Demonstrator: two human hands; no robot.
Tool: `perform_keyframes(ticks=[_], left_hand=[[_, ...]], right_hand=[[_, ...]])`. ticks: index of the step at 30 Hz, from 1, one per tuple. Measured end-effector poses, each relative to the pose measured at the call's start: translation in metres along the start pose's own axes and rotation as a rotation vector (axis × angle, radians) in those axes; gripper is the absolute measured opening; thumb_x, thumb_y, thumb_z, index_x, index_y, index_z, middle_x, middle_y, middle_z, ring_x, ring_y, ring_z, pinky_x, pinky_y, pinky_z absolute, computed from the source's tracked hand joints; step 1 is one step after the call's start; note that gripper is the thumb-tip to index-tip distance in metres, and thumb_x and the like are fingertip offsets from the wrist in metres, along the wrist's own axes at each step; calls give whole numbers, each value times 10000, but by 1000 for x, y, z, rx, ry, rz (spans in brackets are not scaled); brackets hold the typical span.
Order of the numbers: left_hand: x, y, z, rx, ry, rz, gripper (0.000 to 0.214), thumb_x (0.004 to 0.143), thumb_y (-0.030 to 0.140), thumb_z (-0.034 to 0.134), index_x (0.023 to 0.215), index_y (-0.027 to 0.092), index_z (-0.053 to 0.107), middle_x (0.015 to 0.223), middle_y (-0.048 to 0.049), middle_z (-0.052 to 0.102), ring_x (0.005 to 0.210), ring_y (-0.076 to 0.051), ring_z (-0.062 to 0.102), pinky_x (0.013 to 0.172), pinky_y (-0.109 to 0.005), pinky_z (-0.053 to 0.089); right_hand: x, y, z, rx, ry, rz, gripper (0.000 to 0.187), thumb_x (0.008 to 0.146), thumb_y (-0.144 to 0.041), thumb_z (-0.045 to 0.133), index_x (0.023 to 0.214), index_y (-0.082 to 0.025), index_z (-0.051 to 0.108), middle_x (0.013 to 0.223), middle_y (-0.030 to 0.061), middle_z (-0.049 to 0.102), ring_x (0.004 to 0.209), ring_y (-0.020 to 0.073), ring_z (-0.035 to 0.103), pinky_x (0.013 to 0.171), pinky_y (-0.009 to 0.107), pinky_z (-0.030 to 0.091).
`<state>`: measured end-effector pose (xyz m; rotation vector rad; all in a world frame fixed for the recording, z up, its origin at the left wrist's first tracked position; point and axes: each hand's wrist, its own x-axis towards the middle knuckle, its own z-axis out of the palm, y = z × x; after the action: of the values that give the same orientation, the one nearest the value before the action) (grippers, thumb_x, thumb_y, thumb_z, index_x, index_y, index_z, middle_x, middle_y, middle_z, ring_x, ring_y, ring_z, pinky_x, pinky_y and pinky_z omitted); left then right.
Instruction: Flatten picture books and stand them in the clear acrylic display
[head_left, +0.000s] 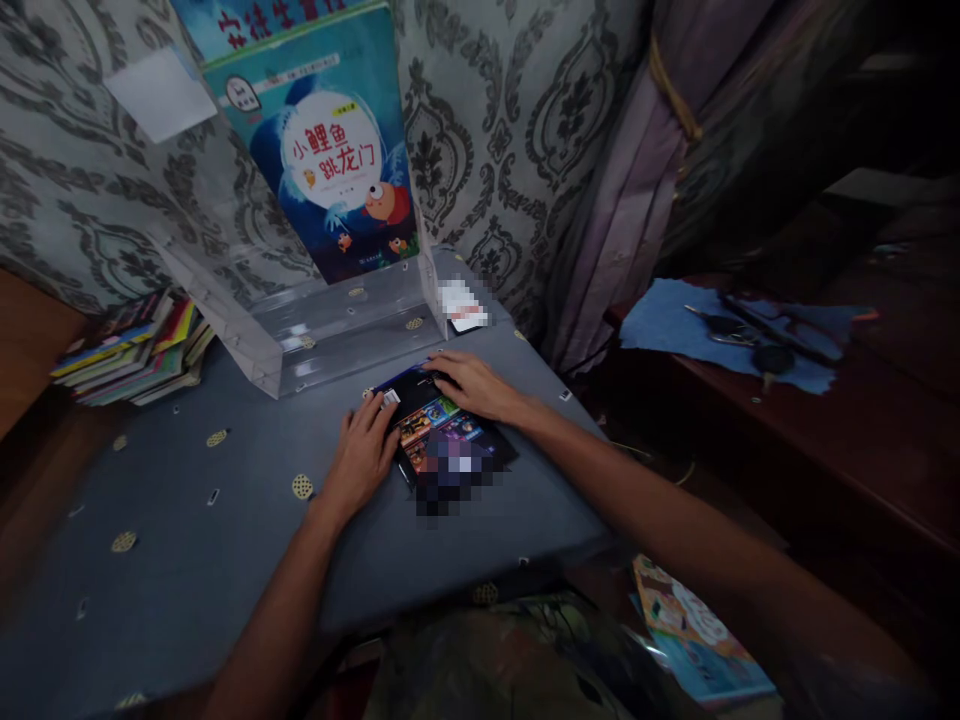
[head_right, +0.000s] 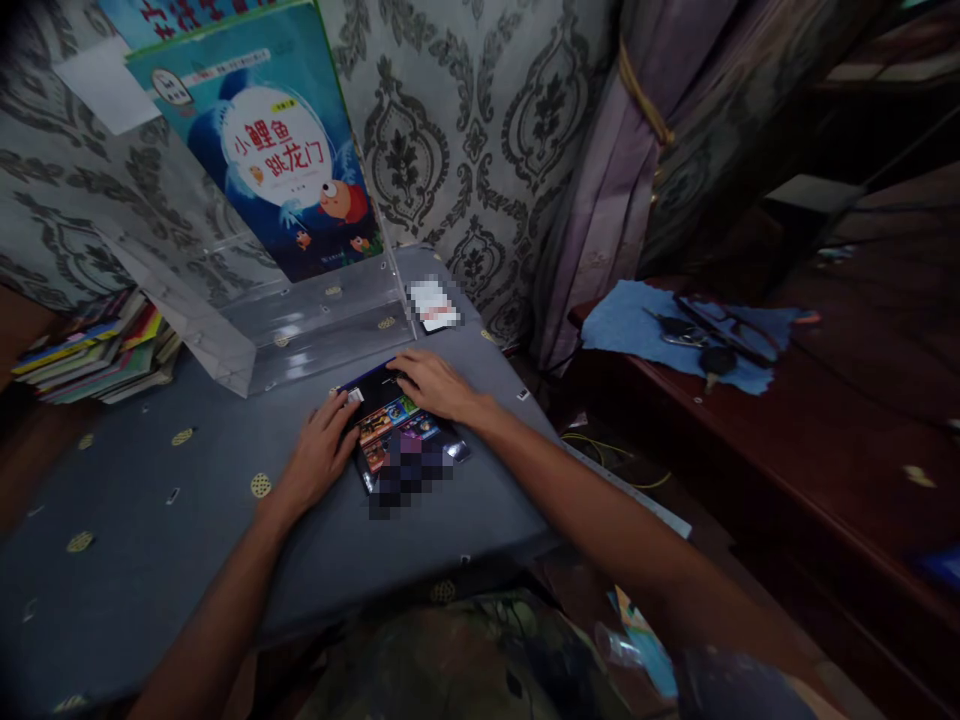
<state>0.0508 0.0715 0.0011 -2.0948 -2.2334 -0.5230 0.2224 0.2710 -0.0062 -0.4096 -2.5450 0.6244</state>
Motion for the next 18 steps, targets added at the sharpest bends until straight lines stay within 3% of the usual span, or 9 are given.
perform_keyframes(ticks=[4,10,15,18], left_hand=[[1,-3,-12,96,-153,44,487,1043,399,405,1498,231,447,1604,-158,399,1514,-301,321,1175,-601,326],[4,8,-27,269,-287,29,549,1046,453,388,1547,230,371,1637,-143,343,1529,-300,289,1164,-615,336],[4,34,-33,441,-261,-58,580,1033,488,399,1520,174,426,1565,-207,442,1455,-351,411,1112,-600,389],[5,53,-35,524,-255,-163,645,1016,534,412,1463,77,496,1357,-279,608,1233,-396,601,981,-560,478]], right_hand=[[2,-2,-5,18,81,110,336,965,-152,480,1250,-118,653,1117,150,689,1011,252,666,945,422,522],[3,5,-6,119,152,163,320,964,-152,481,1226,-139,664,1117,120,729,1003,227,664,911,368,505],[2,11,-10,148,184,235,328,944,-164,508,1230,-149,669,985,86,754,896,216,690,827,339,517],[2,15,-12,131,217,256,324,943,-147,495,1208,-163,680,940,77,758,871,216,700,807,332,520]])
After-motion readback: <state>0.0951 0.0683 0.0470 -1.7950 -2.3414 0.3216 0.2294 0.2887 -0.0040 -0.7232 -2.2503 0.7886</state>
